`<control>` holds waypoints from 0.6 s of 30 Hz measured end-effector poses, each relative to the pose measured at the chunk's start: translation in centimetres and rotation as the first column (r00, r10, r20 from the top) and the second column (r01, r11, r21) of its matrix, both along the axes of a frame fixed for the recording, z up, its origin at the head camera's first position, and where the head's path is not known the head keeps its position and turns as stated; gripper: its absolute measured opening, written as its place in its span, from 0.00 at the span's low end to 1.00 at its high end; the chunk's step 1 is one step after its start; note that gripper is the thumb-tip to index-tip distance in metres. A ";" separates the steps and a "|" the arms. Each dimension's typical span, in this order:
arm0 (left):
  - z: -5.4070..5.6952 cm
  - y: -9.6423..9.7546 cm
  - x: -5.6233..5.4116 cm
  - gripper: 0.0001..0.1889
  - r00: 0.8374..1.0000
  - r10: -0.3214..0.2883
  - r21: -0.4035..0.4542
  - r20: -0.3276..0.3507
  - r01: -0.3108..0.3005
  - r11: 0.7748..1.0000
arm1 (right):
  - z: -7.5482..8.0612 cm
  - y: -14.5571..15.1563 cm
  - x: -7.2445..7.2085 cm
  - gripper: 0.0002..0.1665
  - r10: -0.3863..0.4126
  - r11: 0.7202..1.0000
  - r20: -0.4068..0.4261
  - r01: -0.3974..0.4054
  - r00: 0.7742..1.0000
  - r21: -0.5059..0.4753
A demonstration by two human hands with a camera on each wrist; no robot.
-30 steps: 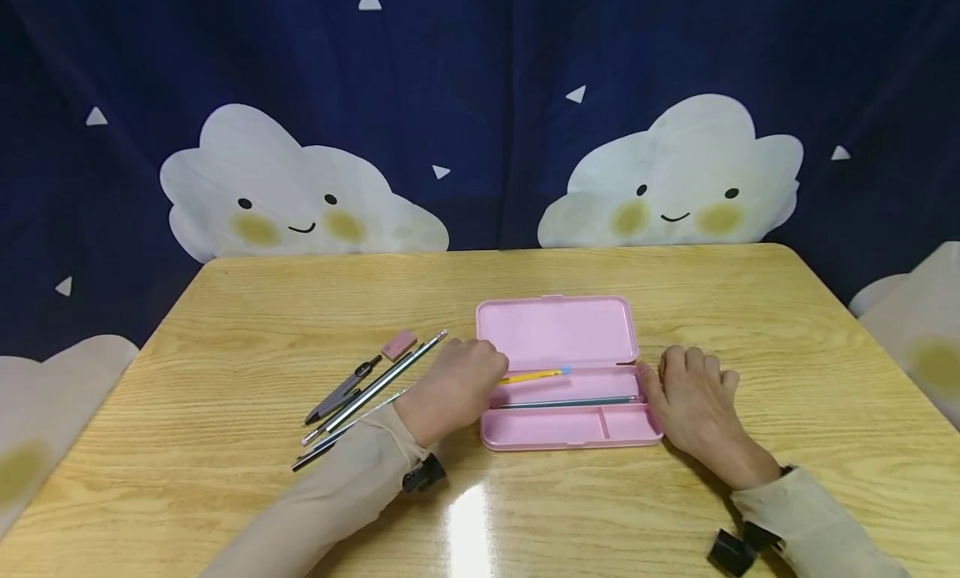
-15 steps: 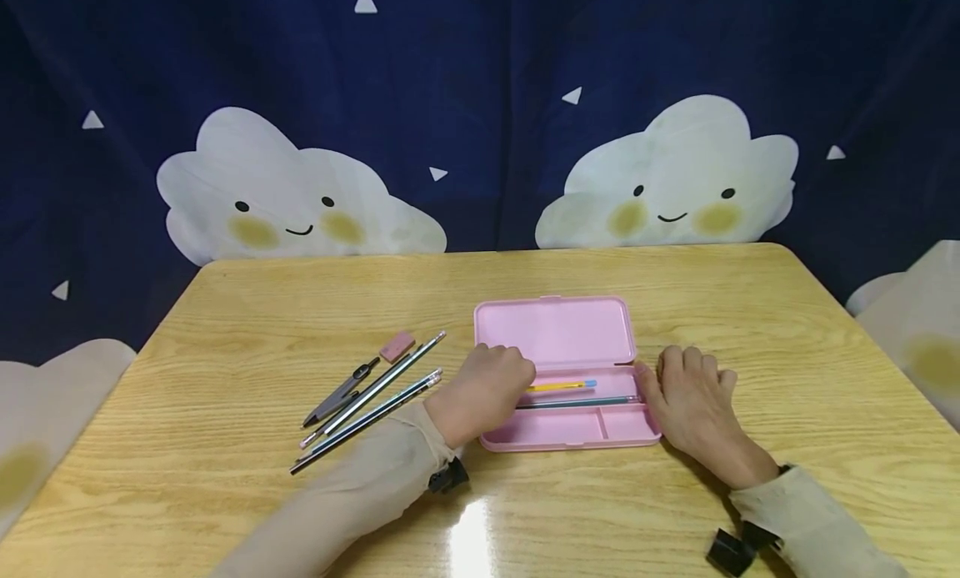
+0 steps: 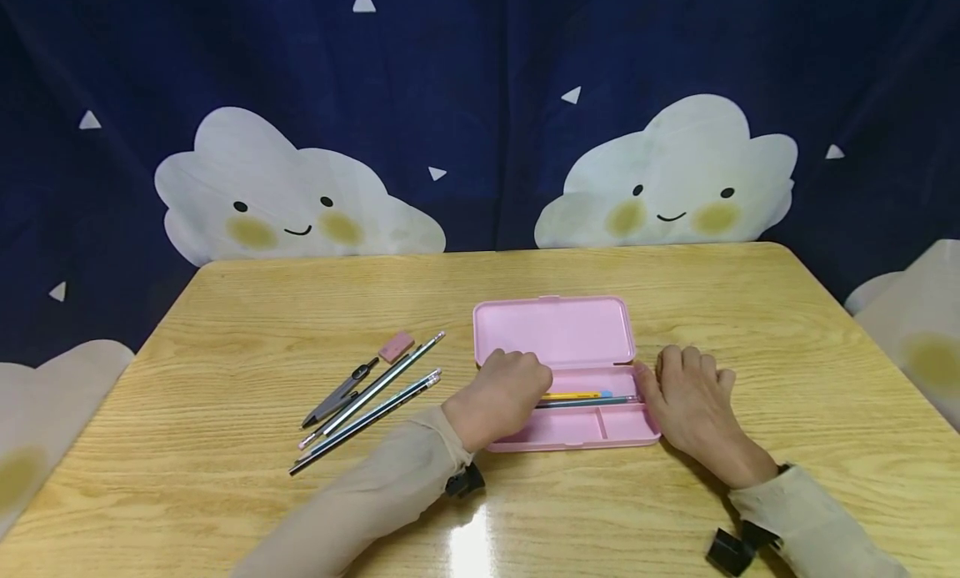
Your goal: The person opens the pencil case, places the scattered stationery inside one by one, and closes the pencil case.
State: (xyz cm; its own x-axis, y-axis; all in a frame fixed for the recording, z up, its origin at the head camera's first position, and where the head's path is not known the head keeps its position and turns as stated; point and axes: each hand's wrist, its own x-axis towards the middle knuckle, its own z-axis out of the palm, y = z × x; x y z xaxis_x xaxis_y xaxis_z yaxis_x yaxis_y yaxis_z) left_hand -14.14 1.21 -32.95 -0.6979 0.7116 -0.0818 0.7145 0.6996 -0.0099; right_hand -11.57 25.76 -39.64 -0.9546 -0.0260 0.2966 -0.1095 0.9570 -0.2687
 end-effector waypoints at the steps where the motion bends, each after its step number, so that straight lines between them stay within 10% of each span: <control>1: 0.0 0.1 0.0 0.09 1.000 -0.001 -0.001 -0.001 0.001 1.000 | 0.0 0.0 0.0 0.20 0.001 1.000 0.001 -0.001 1.000 0.000; 18: -1.0 0.6 -0.1 0.10 0.999 -0.006 0.043 -0.033 0.007 0.999 | 0.0 0.0 0.0 0.21 0.002 1.000 0.028 -0.002 1.000 -0.008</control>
